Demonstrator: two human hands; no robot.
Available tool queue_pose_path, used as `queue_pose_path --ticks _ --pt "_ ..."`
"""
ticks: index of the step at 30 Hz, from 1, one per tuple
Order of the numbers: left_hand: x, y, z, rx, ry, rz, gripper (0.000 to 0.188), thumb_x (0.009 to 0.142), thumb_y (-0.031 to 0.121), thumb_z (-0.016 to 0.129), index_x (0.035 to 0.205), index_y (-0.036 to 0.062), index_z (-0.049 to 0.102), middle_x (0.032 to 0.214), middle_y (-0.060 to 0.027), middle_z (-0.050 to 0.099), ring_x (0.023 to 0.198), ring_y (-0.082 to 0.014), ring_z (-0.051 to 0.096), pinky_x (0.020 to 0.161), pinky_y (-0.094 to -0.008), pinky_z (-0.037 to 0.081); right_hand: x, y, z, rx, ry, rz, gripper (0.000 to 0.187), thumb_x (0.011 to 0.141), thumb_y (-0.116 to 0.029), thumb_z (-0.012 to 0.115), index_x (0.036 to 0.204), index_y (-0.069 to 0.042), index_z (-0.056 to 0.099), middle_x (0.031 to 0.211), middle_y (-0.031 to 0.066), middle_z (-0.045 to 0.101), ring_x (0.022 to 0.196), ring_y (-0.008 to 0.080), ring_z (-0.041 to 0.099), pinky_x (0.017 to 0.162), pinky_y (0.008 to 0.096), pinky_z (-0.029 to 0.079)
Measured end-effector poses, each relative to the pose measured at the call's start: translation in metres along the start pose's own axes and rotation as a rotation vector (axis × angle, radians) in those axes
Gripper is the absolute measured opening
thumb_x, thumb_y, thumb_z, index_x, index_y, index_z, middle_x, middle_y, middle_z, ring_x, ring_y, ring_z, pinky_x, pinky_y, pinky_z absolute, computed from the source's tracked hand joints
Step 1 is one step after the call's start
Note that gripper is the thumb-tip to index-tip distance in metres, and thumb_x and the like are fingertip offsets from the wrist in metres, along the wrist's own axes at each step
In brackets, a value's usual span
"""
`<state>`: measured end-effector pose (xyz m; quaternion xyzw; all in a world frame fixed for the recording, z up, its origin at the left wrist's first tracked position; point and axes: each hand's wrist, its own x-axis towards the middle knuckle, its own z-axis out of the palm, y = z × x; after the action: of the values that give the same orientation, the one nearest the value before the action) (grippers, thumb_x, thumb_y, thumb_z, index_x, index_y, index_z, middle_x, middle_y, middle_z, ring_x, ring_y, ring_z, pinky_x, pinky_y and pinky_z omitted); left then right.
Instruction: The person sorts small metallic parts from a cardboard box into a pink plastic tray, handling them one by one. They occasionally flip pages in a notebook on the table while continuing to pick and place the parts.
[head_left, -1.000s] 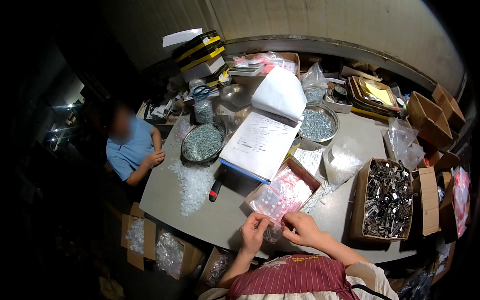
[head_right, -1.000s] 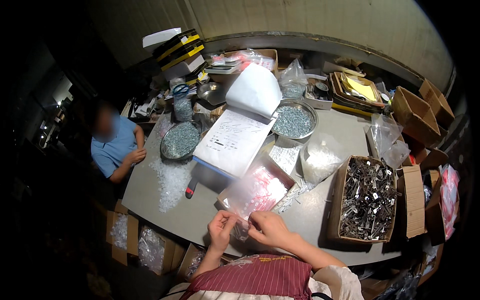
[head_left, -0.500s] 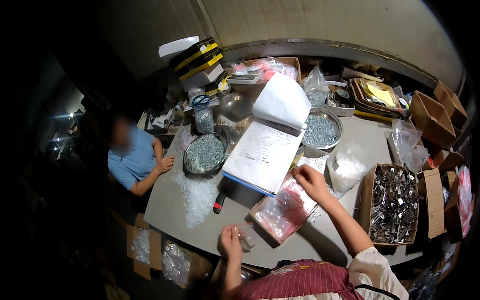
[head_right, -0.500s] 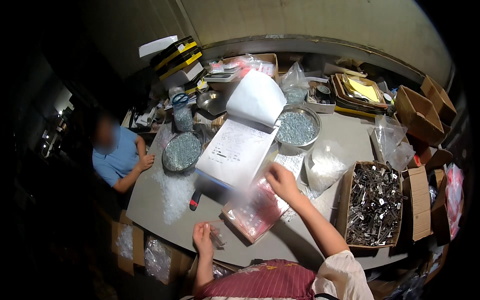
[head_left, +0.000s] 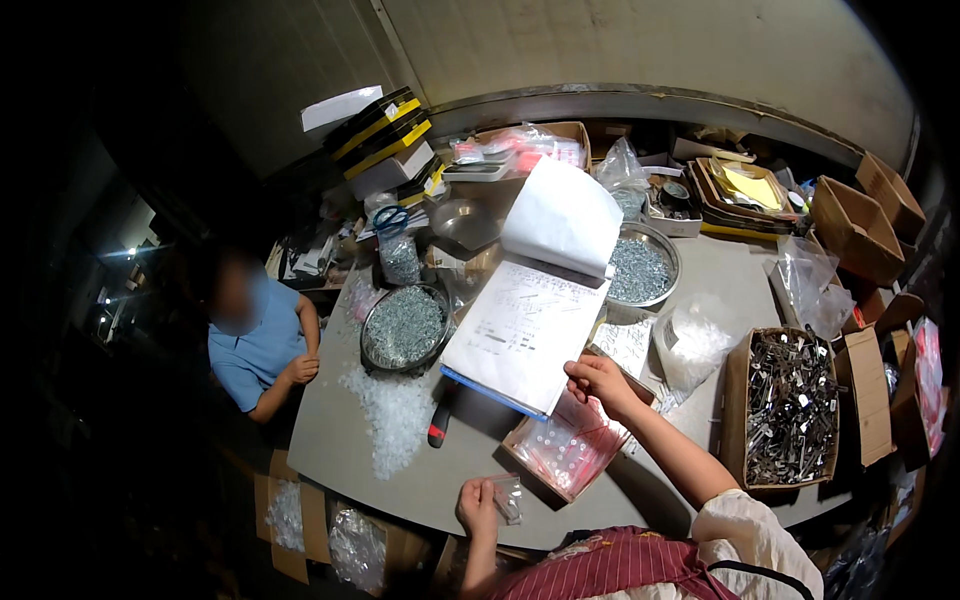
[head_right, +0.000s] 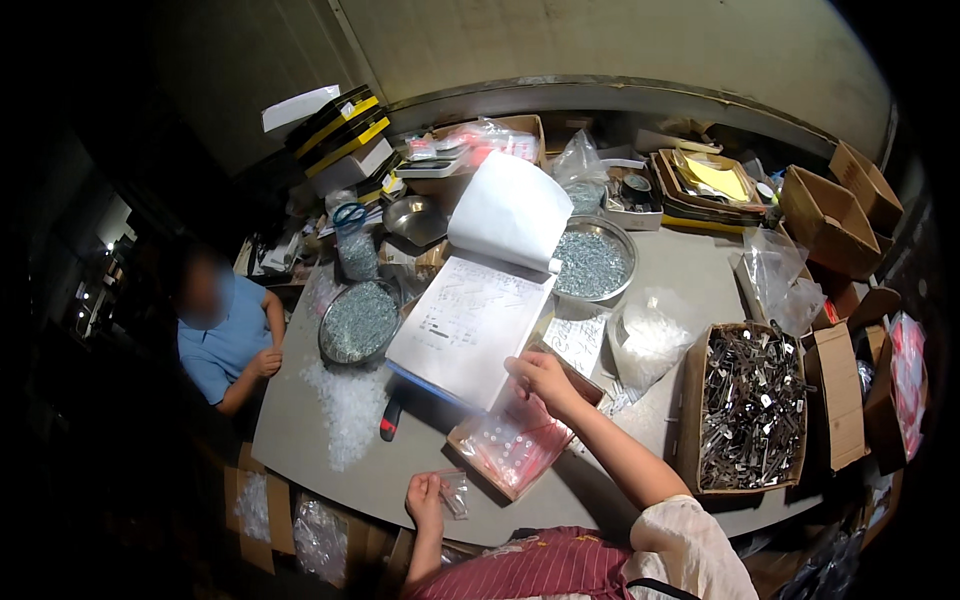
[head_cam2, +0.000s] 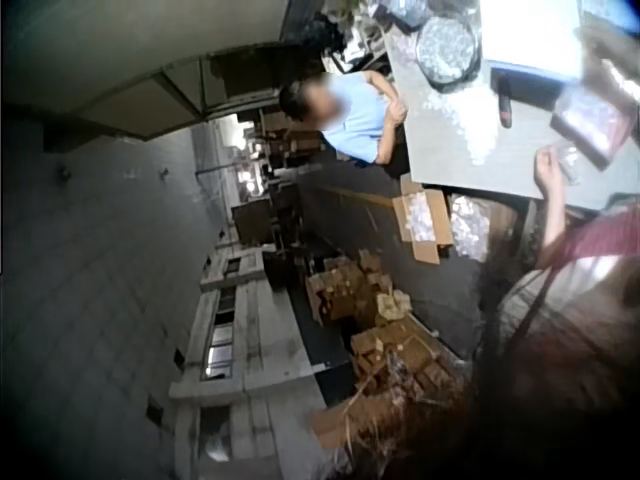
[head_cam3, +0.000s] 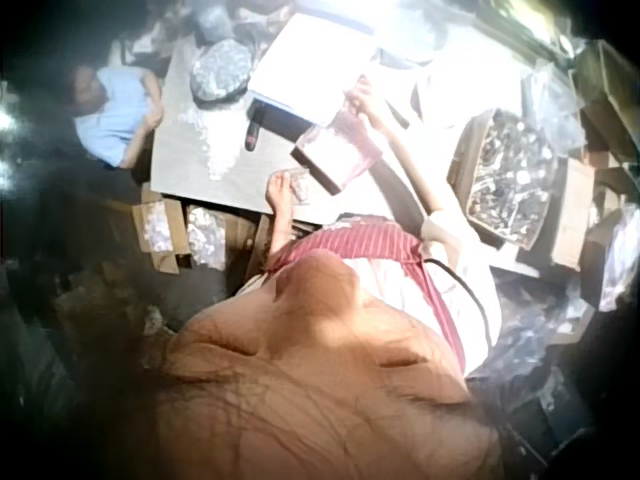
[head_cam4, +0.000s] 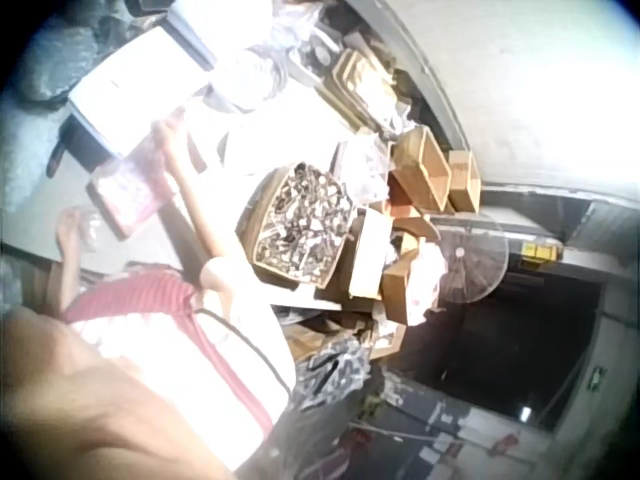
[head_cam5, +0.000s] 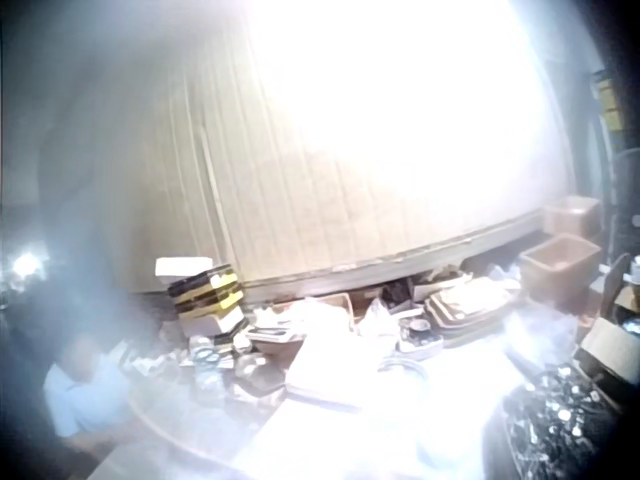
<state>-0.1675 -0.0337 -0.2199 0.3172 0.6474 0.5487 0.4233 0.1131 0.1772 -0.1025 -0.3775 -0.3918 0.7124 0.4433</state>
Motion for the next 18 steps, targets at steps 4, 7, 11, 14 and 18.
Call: queue_pose_path --ticks 4,7,11,14,18 --pt "-0.002 0.001 -0.004 -0.068 0.007 0.018 0.014 0.103 0.012 0.059 0.103 -0.0021 0.057 0.085 -0.0094 0.068 0.067 -0.0147 0.066 0.062 -0.0269 0.054 -0.001 -0.039 -0.003 -0.395 -0.046 0.131 0.050 0.102 -0.043 0.060 0.079 0.000 0.072 0.061 0.0050 0.065 0.049 0.0100 0.057 0.047 0.0250 0.043" --pt "-0.004 0.009 -0.002 -0.032 0.028 0.033 0.014 0.103 0.011 0.058 0.102 -0.0023 0.056 0.085 -0.0096 0.068 0.067 -0.0149 0.065 0.062 -0.0272 0.054 0.012 -0.071 -0.005 -0.687 0.097 -0.198 0.044 0.100 -0.040 0.063 0.088 0.001 0.075 0.064 0.0098 0.068 0.057 0.0190 0.063 0.054 0.0321 0.048" --pt "-0.007 -0.010 -0.007 0.074 0.119 0.141 0.013 0.104 0.011 0.057 0.103 -0.0026 0.055 0.085 -0.0103 0.068 0.069 -0.0154 0.066 0.063 -0.0279 0.055 0.057 -0.123 -0.008 -1.014 0.442 -0.698 0.030 0.096 -0.028 0.063 0.098 0.000 0.073 0.091 0.0189 0.073 0.073 0.0383 0.067 0.069 0.0448 0.053" --pt "-0.006 -0.007 0.002 0.062 0.109 0.219 0.013 0.104 0.010 0.056 0.105 -0.0030 0.053 0.085 -0.0118 0.068 0.071 -0.0157 0.066 0.065 -0.0282 0.055 0.106 -0.141 -0.064 -1.103 0.753 -0.796 0.042 0.092 -0.030 0.068 0.119 0.002 0.064 0.109 0.0233 0.070 0.092 0.0378 0.069 0.079 0.0444 0.054" --pt "-0.004 -0.011 0.003 0.087 0.098 0.226 0.014 0.104 0.011 0.056 0.105 -0.0033 0.053 0.084 -0.0128 0.068 0.072 -0.0168 0.067 0.066 -0.0294 0.055 0.146 -0.135 -0.109 -0.352 0.588 -0.347 0.055 0.087 -0.033 0.077 0.121 0.006 0.060 0.101 0.0108 0.071 0.090 0.0185 0.066 0.080 0.0315 0.051"
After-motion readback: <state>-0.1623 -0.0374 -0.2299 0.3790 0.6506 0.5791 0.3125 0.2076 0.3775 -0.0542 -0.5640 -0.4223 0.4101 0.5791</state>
